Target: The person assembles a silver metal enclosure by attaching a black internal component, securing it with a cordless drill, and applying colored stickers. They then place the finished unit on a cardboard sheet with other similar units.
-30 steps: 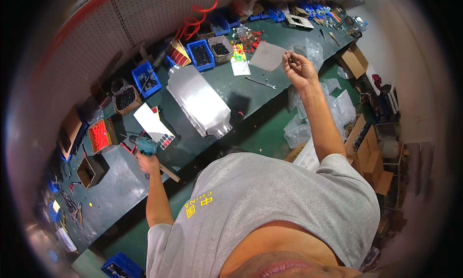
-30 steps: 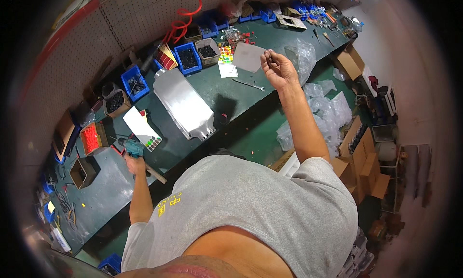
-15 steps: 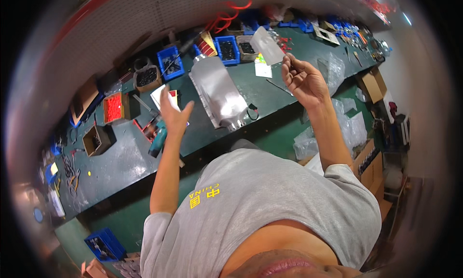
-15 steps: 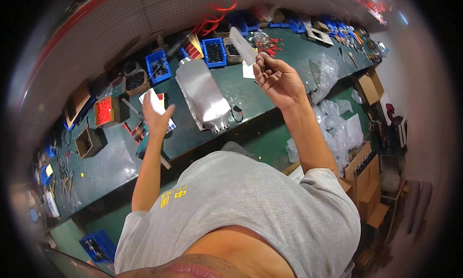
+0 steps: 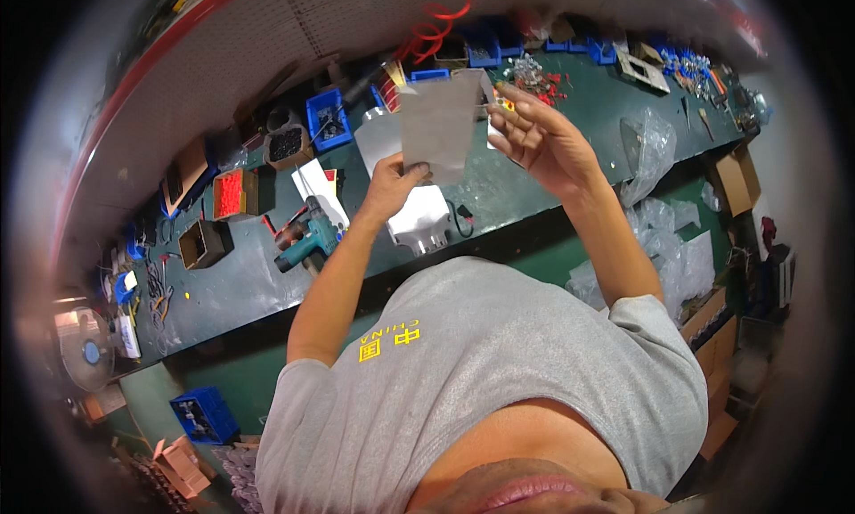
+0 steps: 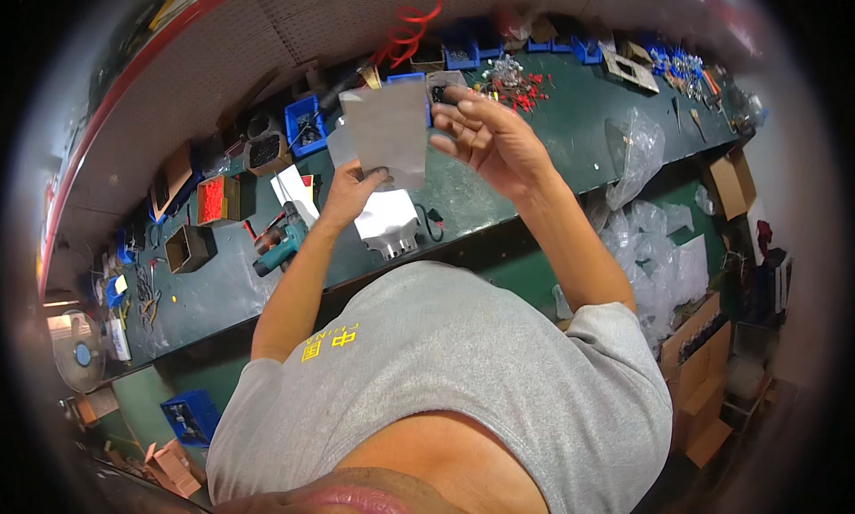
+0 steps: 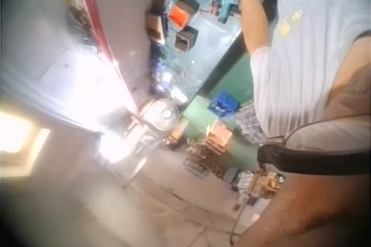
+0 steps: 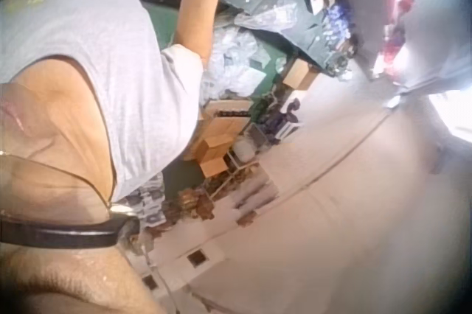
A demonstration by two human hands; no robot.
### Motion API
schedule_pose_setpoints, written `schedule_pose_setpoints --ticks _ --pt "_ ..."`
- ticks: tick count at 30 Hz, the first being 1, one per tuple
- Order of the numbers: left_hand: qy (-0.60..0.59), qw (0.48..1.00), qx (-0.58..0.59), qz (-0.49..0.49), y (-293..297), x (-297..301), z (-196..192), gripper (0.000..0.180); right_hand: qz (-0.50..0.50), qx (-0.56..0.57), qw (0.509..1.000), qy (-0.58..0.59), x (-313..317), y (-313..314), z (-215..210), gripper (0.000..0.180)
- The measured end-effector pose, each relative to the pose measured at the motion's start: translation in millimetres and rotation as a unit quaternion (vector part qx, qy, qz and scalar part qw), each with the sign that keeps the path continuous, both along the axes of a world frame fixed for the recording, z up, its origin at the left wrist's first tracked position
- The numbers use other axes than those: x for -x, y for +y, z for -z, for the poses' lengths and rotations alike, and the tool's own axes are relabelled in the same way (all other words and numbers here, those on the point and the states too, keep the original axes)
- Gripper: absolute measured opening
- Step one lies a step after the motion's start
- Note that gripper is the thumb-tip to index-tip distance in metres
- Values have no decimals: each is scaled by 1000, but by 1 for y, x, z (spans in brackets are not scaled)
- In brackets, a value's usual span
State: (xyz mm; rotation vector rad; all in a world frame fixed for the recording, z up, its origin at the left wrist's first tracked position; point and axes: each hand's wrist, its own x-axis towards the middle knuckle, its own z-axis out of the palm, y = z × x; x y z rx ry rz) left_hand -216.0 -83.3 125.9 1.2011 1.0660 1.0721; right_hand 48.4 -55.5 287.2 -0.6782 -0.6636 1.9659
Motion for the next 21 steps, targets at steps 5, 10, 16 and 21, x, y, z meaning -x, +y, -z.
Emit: schedule_pose_setpoints --ticks 5,10,16,21 --pt "-162 970 99 -153 9 -70 -5 24 131 -165 950 -231 -36 31 72 26" --pt "-215 938 122 -242 16 -110 -13 26 81 -278 887 -360 -28 24 137 22" --pt "-107 945 102 -292 15 -123 -11 22 80 -357 856 -365 -8 23 148 26" --pt "-65 951 41 -301 9 -134 -9 18 56 -349 857 -376 -4 29 158 25"
